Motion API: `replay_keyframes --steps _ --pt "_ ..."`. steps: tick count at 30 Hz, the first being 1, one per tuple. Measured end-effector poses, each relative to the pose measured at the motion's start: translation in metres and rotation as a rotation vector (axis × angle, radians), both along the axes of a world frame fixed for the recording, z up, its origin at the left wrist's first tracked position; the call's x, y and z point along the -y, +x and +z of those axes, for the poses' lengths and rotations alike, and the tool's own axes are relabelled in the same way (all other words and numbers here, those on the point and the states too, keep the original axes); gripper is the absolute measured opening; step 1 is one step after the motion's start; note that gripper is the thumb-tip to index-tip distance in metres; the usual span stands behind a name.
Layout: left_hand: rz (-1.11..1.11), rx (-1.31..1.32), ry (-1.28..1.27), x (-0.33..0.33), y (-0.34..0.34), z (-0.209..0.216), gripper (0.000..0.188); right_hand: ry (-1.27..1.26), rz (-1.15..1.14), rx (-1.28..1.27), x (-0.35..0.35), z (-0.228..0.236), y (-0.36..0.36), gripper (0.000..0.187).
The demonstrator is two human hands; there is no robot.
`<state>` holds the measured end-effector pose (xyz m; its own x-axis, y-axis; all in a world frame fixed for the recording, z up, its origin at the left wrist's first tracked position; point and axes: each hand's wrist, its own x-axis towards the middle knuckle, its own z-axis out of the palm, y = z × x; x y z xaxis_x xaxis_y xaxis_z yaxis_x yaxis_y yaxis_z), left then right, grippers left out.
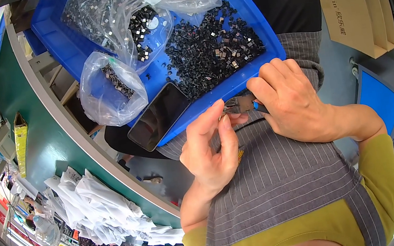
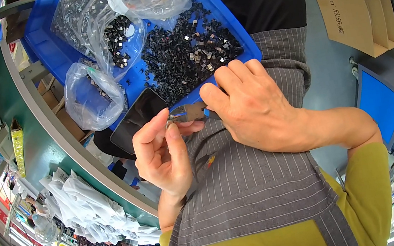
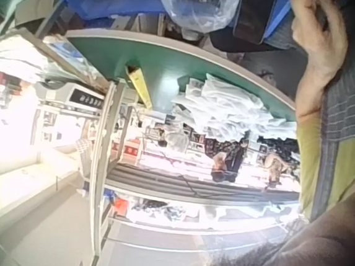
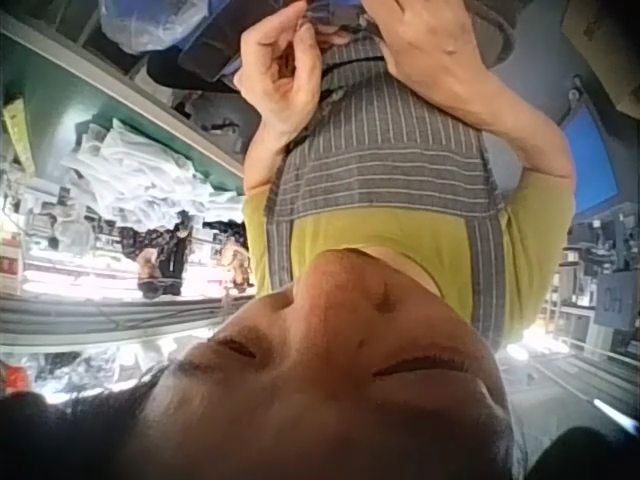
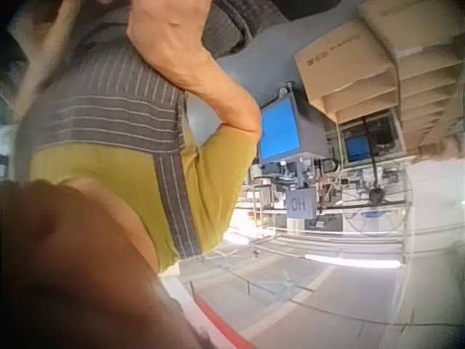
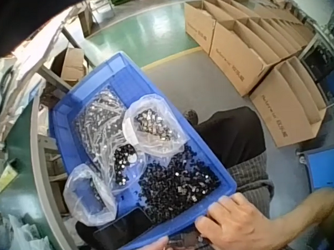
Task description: Processing small black electrical components using pliers at a factory workbench.
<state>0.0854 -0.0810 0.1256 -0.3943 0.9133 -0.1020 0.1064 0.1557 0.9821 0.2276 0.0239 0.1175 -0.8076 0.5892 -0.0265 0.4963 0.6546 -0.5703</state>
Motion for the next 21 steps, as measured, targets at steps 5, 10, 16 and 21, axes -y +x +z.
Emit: replay_keyframes --steps 5,10,16,21 --pt "0.021 0.019 0.004 0.000 0.001 0.003 0.028 -0.154 0.035 -0.036 0.001 0.002 0.001 0.021" --pt "-0.016 0.120 -0.065 0.000 -0.004 0.010 0.027 -0.368 0.078 -0.023 0.000 0.008 0.003 0.028" --pt "0.007 0.268 -0.073 -0.003 -0.006 0.011 0.024 -0.660 0.103 0.016 -0.001 0.010 0.005 0.031" --pt "0.054 0.327 -0.123 -0.008 -0.004 0.016 0.017 -0.620 0.099 -0.020 -0.002 0.010 0.004 0.030"
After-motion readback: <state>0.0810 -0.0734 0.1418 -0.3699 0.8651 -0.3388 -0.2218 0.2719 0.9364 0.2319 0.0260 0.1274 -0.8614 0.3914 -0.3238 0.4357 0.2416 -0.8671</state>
